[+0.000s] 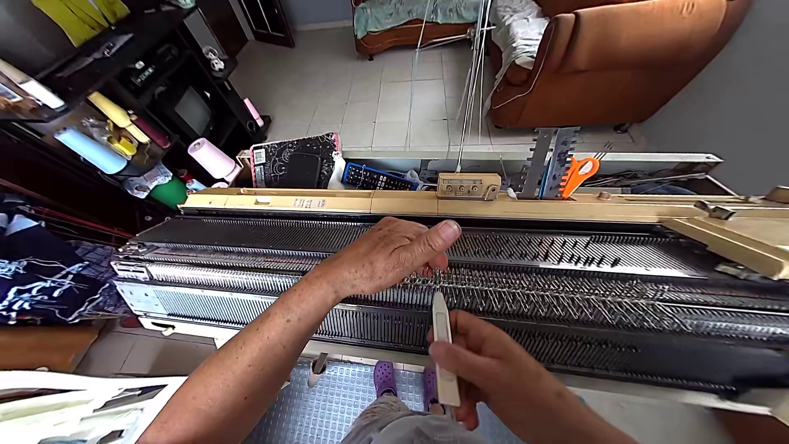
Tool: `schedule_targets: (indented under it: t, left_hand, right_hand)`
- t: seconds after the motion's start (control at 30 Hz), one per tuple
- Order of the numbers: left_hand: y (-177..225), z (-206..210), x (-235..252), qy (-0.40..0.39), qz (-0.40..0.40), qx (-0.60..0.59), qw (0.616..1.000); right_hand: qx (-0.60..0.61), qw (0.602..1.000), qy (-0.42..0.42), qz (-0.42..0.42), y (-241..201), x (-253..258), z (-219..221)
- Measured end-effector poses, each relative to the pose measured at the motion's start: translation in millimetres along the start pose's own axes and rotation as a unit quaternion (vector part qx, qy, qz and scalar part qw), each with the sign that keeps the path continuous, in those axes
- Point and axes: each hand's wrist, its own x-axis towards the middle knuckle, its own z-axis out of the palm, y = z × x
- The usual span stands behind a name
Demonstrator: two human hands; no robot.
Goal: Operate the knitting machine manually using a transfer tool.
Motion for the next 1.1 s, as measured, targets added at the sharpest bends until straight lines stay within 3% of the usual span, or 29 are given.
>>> schedule_targets:
  t: [0.03, 0.1, 0.17, 0.23, 0.37, 0.47, 0.5, 0.63, 0.7, 0.8, 0.87, 0.97, 1.1]
  left_hand:
    - [0.7, -0.5, -1.1, 0.001, -0.01, -0.001, 1.0]
    - [3.0, -1.5, -2.1, 0.004, -0.014, 0.011, 1.0]
    - [4.2, -2.7, -2.4, 0.002, -0.011, 0.021, 1.0]
    - [4.2, -2.7, -2.2, -0.003, -0.012, 0.027, 1.0]
    - [-1.2, -2.5, -0.7, -0.003, 0.017, 0.019, 1.0]
    - [-3.4, -2.4, -0.5, -0.004, 0.027, 0.007, 1.0]
    - [-3.1, -2.5, -0.4, -0.004, 0.027, 0.008, 1.0]
    - [-1.7, -3.1, -1.6, -0.008, 0.015, 0.003, 1.0]
    - [-2.2, -2.9, -1.3, -0.009, 0.016, 0.002, 1.0]
    - [-3.2, -3.1, -1.1, -0.009, 0.022, 0.007, 1.0]
    - [-2.3, -3.1, -1.2, -0.01, 0.017, 0.006, 1.0]
    - [-2.2, -4.1, -0.7, -0.015, 0.014, 0.008, 1.0]
    - [-5.4, -3.1, 0.6, -0.017, 0.02, 0.004, 1.0]
  right_hand:
    - [0.07, 0.997, -0.011, 0.011, -6.1, -0.9, 0.8]
    - [0.077, 0.997, -0.029, 0.001, -13.9, -11.7, 8.4]
    - [-0.009, 0.999, -0.036, -0.019, -14.6, -25.0, 17.2]
    - [-0.169, 0.985, -0.009, -0.031, -3.1, -24.6, 14.8]
    - [-0.517, 0.854, 0.047, 0.012, 18.1, -8.6, 10.3]
    - [-0.625, 0.74, 0.178, -0.175, 43.8, -1.3, 12.0]
    - [-0.618, 0.731, 0.204, -0.203, 47.2, 0.7, 11.1]
    - [-0.595, 0.783, 0.147, -0.105, 35.9, -7.7, 13.1]
    - [-0.623, 0.76, 0.155, -0.107, 38.2, -6.9, 14.6]
    - [-0.632, 0.705, 0.24, -0.216, 52.7, 1.3, 11.6]
    - [-0.623, 0.716, 0.24, -0.205, 48.8, -0.1, 12.0]
    - [-0.604, 0.776, 0.159, -0.089, 32.6, -9.3, 15.8]
    - [-0.625, 0.744, 0.198, -0.131, 40.1, -5.1, 17.1]
